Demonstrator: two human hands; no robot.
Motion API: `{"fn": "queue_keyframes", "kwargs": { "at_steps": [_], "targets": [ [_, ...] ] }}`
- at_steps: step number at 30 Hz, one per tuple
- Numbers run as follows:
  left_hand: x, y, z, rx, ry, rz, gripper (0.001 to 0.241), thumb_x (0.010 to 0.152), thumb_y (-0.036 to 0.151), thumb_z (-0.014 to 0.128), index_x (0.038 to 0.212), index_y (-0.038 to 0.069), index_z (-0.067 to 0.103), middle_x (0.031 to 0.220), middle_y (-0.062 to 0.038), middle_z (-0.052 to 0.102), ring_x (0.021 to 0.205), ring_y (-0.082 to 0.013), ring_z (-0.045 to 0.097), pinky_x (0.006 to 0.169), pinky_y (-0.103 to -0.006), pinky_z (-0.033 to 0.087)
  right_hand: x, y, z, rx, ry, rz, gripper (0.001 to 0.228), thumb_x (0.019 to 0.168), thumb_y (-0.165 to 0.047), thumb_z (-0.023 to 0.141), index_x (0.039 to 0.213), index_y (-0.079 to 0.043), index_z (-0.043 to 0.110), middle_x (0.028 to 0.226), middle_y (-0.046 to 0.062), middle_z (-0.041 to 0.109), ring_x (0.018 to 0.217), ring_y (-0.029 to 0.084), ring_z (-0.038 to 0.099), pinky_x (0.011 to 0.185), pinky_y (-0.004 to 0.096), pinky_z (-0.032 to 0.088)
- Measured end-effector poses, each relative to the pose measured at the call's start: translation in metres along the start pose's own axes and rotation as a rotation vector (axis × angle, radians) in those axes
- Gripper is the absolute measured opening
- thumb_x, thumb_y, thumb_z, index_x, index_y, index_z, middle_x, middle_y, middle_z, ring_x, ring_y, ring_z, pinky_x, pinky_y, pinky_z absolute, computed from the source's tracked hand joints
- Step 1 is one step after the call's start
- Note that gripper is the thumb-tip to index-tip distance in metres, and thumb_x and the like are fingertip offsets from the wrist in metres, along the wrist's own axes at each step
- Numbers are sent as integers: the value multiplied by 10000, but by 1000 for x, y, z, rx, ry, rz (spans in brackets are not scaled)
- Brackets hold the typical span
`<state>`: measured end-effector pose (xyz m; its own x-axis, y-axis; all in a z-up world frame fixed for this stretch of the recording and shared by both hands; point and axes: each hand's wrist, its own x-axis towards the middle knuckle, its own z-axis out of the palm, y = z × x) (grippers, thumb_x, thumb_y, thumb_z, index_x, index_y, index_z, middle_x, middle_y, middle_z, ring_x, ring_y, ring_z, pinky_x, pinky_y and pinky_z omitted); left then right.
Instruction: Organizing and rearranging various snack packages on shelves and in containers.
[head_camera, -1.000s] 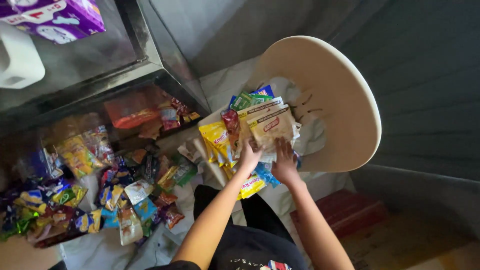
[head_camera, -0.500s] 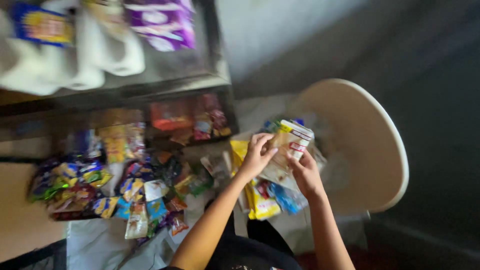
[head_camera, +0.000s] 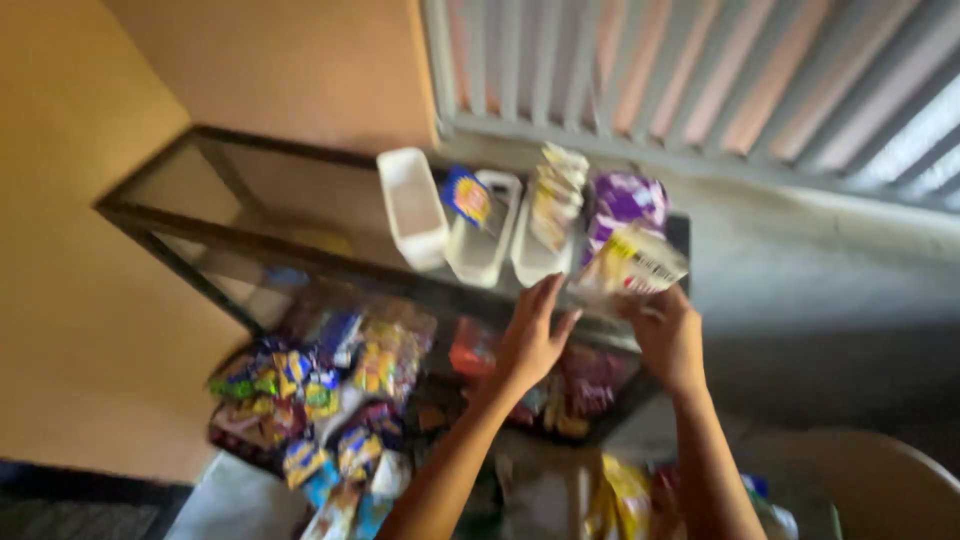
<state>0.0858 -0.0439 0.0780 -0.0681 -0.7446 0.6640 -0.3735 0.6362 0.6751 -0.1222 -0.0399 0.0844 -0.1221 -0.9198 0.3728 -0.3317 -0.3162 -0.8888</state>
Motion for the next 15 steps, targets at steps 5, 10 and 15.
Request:
{"fn": "queue_keyframes", "kwargs": {
  "at_steps": [5, 10, 15],
  "targets": [
    [20, -87, 13, 347, -270, 140, 585, 949, 154, 612, 1440, -114, 442, 1453, -310, 488, 1362, -441, 475, 1150, -482, 386, 107, 10, 77, -253, 169, -77, 282, 930, -58, 714, 1189, -13, 612, 988, 119, 774, 877, 213, 759, 728, 353, 582],
    [22, -119, 32, 708, -362, 273, 766, 831, 99, 591, 1511, -149, 341, 1500, -329, 443, 1437, -451, 401, 1257, -537, 204, 154, 50, 120, -427, 127, 24, 353, 896, -122, 736, 1185, -22, 561, 997, 126, 771, 894, 300, 747, 741, 424, 568],
    [13, -119, 33, 678, -452, 232, 824, 795, 125, 625, 1504, -152, 310, 1516, -323, 416, 1451, -450, 364, 1262, -552, 150, 163, 86, 140, -968, -23, -58, 669, 753, -243, 872, 1280, -23, 523, 1099, 189, 713, 1149, 399, 589, 979, 547, 410]
  ]
}}
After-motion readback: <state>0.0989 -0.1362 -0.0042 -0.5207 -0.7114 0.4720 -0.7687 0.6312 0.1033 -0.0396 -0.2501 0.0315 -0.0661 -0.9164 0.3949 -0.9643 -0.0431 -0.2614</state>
